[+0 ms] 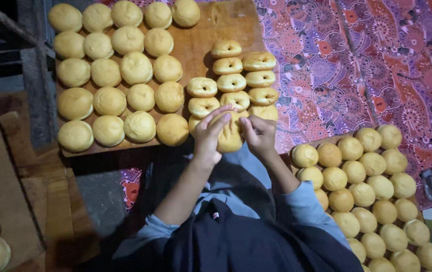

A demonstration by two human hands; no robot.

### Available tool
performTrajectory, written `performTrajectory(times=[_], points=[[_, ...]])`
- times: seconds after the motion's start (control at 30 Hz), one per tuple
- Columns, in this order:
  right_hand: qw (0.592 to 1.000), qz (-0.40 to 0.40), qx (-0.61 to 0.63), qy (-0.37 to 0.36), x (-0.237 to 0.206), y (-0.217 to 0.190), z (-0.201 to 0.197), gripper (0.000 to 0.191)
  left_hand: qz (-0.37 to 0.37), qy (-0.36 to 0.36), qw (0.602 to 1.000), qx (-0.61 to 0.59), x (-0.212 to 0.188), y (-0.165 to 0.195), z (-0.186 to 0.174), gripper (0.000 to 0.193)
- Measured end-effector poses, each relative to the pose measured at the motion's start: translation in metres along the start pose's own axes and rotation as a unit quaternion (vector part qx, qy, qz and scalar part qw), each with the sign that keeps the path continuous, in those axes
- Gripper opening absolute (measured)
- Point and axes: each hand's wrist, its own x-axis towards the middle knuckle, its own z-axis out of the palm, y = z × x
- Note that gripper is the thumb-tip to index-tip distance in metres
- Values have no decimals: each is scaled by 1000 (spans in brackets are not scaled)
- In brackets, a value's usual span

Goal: The person sits on the floor and uses a small metal tool to poke a hole in the center of each round bun. The buns are arranged on wooden boards, and the person handles them one at a time, placing the poked buns into a separate stack.

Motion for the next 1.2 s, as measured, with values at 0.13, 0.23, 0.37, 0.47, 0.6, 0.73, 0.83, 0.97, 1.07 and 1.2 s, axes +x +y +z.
performTrajectory(times=[0.13,0.23,0.37,0.47,0.6,0.73,0.83,0.97,1.07,1.2], points=[[967,-186,-127,118,13,4,15,28,55,61,997,0,3,-4,1,44],[962,-173,-166,127,23,3,22,29,96,-20,978,186,10,6,-2,71],[971,-117,-179,109,32,-3,11,29,201,-188,741,612,45,53,-21,94],[972,-63,-152,166,36,-7,-21,21,102,-240,704,661,102,98,-36,82],[963,-23,-99,251,30,-8,-71,30,24,-315,651,690,196,138,-53,71],[953,40,-89,285,14,3,-102,34,-31,-393,634,666,251,118,-79,72],[940,93,-81,318,-5,13,-120,34,-125,-367,706,592,264,102,-101,71],[928,132,-105,331,-29,24,-137,34,-75,-322,773,541,312,111,-102,47],[921,161,-95,341,-39,31,-138,34,159,20,740,653,352,127,-85,32],[927,148,-83,335,-43,37,-131,35,309,85,502,803,372,146,-62,46]])
